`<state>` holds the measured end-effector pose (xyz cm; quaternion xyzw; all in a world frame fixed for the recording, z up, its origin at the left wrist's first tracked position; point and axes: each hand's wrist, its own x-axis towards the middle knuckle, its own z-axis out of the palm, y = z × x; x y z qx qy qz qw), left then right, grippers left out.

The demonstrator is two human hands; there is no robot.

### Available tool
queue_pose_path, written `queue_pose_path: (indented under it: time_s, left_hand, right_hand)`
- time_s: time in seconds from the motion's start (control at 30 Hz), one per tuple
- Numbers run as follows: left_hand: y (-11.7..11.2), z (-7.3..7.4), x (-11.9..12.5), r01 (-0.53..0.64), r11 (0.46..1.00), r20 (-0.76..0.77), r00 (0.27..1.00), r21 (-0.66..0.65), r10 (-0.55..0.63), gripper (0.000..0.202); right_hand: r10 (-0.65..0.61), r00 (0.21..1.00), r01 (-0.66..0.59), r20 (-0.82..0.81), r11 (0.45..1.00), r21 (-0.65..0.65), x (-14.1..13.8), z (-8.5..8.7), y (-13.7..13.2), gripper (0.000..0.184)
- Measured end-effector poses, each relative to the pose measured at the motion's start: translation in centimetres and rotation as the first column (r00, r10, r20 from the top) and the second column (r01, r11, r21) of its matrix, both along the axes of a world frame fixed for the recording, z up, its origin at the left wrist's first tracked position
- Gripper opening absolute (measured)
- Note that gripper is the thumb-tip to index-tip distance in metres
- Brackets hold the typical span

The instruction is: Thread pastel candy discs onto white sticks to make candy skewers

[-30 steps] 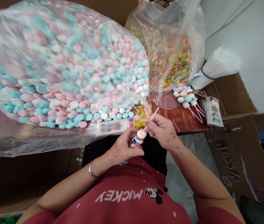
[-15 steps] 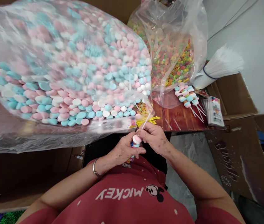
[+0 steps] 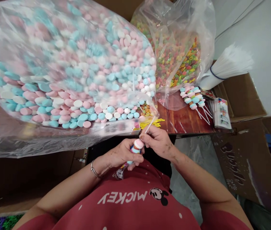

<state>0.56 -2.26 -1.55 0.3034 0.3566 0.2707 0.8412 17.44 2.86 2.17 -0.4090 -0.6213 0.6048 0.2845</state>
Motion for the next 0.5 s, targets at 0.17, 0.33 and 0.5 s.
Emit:
queue_pose_path:
  time_s: [0.17,0.33,0.5]
  left_hand:
    - [0.1,0.0,0.5,-0.099,0.993,0.017,0.995,0.071,0.098,0.042]
    - [-0.1,0.4,-0.1,-0.106,0.989,-0.044,0.993,0.107,0.111,0.039]
    - [-0.8,0.3,0.4,-0.219,0.971,-0.092,0.969,0.096,0.228,0.044]
  right_hand:
    - [-0.086,0.996,0.083,-0.040,0.995,-0.054,0.0,-0.9,-0.1,0.025]
    - [-0.151,0.988,0.149,-0.028,0.987,-0.066,0.2,-1.1,0.3,0.024]
    - [-0.095,0.993,0.097,0.064,0.995,-0.027,-0.2,-1.3,0.1,0.024]
